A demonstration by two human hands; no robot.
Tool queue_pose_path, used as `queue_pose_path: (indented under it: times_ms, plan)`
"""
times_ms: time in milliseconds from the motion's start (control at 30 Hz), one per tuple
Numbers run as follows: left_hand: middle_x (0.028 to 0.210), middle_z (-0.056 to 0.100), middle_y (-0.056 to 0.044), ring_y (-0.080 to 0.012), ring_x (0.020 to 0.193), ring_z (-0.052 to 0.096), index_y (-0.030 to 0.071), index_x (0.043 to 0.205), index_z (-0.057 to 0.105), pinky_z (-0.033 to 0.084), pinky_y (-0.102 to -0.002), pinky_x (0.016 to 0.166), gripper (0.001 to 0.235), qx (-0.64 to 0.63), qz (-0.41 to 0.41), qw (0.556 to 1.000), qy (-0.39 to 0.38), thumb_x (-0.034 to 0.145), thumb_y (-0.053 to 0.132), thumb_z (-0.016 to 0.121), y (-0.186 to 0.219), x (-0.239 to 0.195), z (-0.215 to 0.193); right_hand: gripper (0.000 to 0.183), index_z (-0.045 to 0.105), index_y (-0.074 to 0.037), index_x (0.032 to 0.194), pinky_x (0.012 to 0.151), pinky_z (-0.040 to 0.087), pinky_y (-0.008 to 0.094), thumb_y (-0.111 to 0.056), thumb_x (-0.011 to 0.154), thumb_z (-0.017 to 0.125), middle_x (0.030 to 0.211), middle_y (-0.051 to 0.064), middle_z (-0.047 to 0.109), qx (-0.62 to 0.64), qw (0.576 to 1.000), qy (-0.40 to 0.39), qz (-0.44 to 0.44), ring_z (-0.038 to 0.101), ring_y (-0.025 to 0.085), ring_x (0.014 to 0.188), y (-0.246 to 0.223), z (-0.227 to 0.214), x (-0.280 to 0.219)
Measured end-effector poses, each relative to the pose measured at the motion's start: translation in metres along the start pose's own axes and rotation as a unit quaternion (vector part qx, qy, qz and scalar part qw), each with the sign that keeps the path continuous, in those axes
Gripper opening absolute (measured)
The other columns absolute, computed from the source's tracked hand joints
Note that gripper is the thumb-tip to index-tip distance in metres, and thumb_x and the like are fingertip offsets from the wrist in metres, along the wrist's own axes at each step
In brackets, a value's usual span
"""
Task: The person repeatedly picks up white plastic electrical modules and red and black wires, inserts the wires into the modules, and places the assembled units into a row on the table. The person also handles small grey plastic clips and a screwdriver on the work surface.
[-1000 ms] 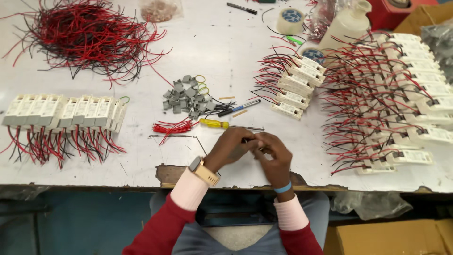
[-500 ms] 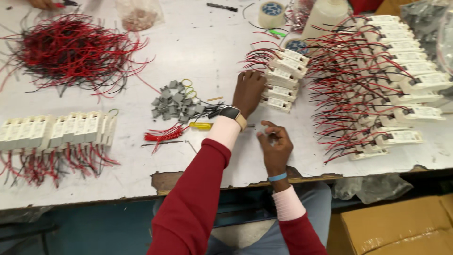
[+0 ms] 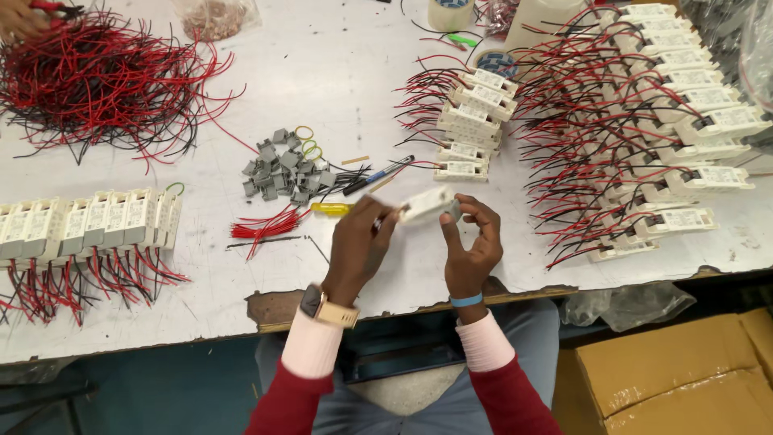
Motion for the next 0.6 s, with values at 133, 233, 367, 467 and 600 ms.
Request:
queue_pose_path:
  times_ms: [133, 233, 367, 467, 600]
  plan:
    - [0.088, 0.070, -0.007, -0.0239, 0.068, 0.066, 0.008, 0.097, 0.077, 0.051, -0.034, 0.064, 0.013, 0.032, -0.044, 0.998, -0.031, 0.091, 0.018, 0.071, -0.021, -0.033, -0.018, 0.029, 0.066, -0.004, 0.112, 0.098, 0.052, 0.032, -0.003, 0.088, 0.081, 0.124, 0.011, 0.072, -0.022, 0.994, -0.103, -0.029, 0.068, 0.021, 0.115, -0.021, 0.006, -0.004]
    - [0.086, 0.069, -0.007, -0.0247, 0.068, 0.065, 0.009, 0.099, 0.077, 0.050, -0.035, 0.064, 0.013, 0.014, -0.037, 0.998, -0.040, 0.093, 0.018, 0.070, -0.039, -0.041, -0.022, 0.033, 0.070, -0.006, 0.114, 0.098, 0.058, 0.033, -0.005, 0.083, 0.083, 0.121, 0.008, 0.074, -0.025, 0.962, -0.266, -0.056, 0.071, 0.021, 0.114, -0.029, 0.022, -0.006]
    - [0.089, 0.070, -0.007, -0.0260, 0.077, 0.067, 0.009, 0.098, 0.075, 0.052, -0.035, 0.068, 0.011, 0.014, 0.021, 1.000, 0.005, 0.097, 0.017, 0.069, -0.047, -0.044, -0.017, 0.040, 0.074, -0.007, 0.115, 0.095, 0.057, 0.036, -0.006, 0.076, 0.086, 0.116, 0.006, 0.076, -0.060, 0.932, -0.346, -0.087, 0.068, 0.027, 0.112, -0.033, 0.034, -0.008]
    - [0.085, 0.069, -0.007, -0.0260, 0.071, 0.067, 0.010, 0.096, 0.077, 0.052, -0.037, 0.065, 0.013, 0.041, -0.053, 0.998, -0.014, 0.091, 0.020, 0.071, -0.055, -0.046, -0.008, 0.041, 0.074, -0.008, 0.115, 0.092, 0.059, 0.035, -0.007, 0.076, 0.086, 0.117, 0.006, 0.076, -0.070, 0.922, -0.378, -0.053, 0.071, 0.025, 0.108, -0.031, 0.039, -0.001]
    - [0.087, 0.069, -0.007, -0.0271, 0.078, 0.067, 0.010, 0.095, 0.077, 0.052, -0.039, 0.068, 0.012, 0.054, -0.005, 0.998, 0.034, 0.091, 0.019, 0.071, -0.051, -0.053, -0.007, 0.041, 0.074, -0.008, 0.115, 0.084, 0.060, 0.034, -0.008, 0.076, 0.086, 0.112, 0.008, 0.073, -0.119, 0.885, -0.450, 0.003, 0.070, 0.024, 0.099, -0.023, 0.052, 0.010]
Point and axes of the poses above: each hand's wrist, its own x-axis towards the middle knuckle, its own z-axis out of the palm, y = z × x, the point moved 4 cm from there along x, towards the middle knuckle
